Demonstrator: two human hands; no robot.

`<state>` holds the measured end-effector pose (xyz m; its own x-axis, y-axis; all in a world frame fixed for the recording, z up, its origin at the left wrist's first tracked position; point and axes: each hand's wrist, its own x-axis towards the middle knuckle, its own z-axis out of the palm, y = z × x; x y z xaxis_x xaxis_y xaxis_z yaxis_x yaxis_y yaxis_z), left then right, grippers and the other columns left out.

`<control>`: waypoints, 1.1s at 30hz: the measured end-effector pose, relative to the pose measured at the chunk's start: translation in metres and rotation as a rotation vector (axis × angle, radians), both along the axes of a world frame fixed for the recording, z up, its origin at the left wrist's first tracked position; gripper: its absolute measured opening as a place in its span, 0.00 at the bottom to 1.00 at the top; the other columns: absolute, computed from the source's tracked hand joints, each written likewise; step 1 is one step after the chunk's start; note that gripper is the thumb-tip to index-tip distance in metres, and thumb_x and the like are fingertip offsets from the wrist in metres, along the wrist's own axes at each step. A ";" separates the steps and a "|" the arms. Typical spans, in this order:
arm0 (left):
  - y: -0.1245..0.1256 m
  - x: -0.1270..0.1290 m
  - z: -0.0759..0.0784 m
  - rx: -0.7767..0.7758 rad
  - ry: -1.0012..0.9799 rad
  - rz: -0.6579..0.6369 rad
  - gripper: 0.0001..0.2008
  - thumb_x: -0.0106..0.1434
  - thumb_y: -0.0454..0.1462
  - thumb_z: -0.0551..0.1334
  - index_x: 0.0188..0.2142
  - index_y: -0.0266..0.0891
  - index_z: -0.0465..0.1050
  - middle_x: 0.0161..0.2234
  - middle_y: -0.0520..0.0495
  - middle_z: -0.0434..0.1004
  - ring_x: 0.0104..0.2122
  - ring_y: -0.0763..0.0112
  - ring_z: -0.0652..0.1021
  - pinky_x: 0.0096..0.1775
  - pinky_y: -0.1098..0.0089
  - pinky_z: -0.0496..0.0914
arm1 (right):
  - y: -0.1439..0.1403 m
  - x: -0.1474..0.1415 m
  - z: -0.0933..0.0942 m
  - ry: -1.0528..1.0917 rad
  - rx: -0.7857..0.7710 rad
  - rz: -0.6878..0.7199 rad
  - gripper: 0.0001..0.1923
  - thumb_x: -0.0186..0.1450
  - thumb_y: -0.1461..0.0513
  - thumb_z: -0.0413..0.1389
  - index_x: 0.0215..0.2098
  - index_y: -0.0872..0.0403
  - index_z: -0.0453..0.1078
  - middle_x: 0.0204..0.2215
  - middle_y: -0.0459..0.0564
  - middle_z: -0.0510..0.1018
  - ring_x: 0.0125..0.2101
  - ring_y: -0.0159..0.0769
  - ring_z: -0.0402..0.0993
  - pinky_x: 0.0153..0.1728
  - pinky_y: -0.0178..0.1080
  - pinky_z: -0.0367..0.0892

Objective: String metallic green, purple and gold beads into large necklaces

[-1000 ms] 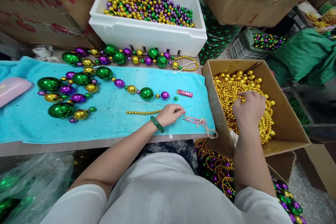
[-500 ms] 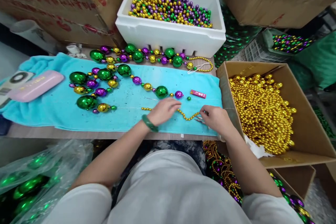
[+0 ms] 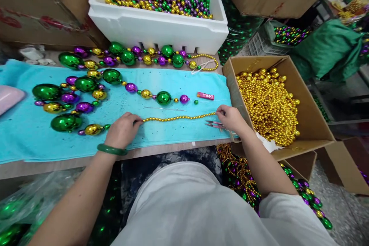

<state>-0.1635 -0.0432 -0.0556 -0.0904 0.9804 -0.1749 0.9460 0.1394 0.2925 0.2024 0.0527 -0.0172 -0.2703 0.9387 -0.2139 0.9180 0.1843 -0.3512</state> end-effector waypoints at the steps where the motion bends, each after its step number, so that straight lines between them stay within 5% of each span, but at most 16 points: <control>1: 0.000 -0.002 -0.001 0.005 0.001 -0.004 0.16 0.61 0.41 0.50 0.36 0.40 0.75 0.38 0.40 0.74 0.39 0.55 0.75 0.42 0.60 0.69 | 0.001 0.000 -0.001 -0.024 -0.015 -0.031 0.10 0.61 0.61 0.51 0.33 0.54 0.74 0.25 0.49 0.77 0.26 0.36 0.69 0.26 0.34 0.57; 8: -0.004 -0.023 0.002 0.160 -0.021 -0.057 0.12 0.62 0.42 0.49 0.34 0.40 0.69 0.38 0.42 0.76 0.43 0.56 0.74 0.50 0.59 0.65 | 0.008 0.012 -0.019 0.123 -0.105 -0.147 0.11 0.58 0.58 0.55 0.32 0.54 0.77 0.19 0.45 0.72 0.23 0.32 0.66 0.24 0.32 0.56; 14: -0.007 -0.028 0.004 0.038 -0.139 0.080 0.12 0.62 0.44 0.50 0.36 0.43 0.67 0.33 0.50 0.75 0.36 0.62 0.77 0.41 0.65 0.69 | 0.010 0.018 -0.034 0.375 -0.266 -0.181 0.16 0.53 0.64 0.51 0.38 0.58 0.75 0.15 0.39 0.63 0.17 0.27 0.57 0.20 0.31 0.55; 22: -0.006 -0.036 -0.003 0.051 -0.043 -0.004 0.13 0.62 0.44 0.49 0.36 0.43 0.69 0.39 0.46 0.76 0.42 0.60 0.75 0.45 0.65 0.68 | 0.009 0.023 -0.041 0.429 -0.298 -0.166 0.19 0.51 0.65 0.51 0.41 0.58 0.73 0.18 0.39 0.64 0.18 0.27 0.60 0.21 0.31 0.57; 33: -0.007 -0.033 -0.011 0.122 -0.115 -0.015 0.12 0.62 0.40 0.52 0.34 0.40 0.73 0.35 0.44 0.75 0.39 0.60 0.76 0.43 0.62 0.69 | 0.009 0.021 -0.049 0.526 -0.250 -0.275 0.15 0.51 0.52 0.60 0.28 0.56 0.74 0.18 0.44 0.69 0.19 0.28 0.57 0.21 0.34 0.54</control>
<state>-0.1965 -0.0504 -0.0665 -0.0622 0.9961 -0.0624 0.9071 0.0825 0.4127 0.2237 0.0612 -0.0659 -0.1555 0.9274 -0.3401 0.6137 -0.1791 -0.7689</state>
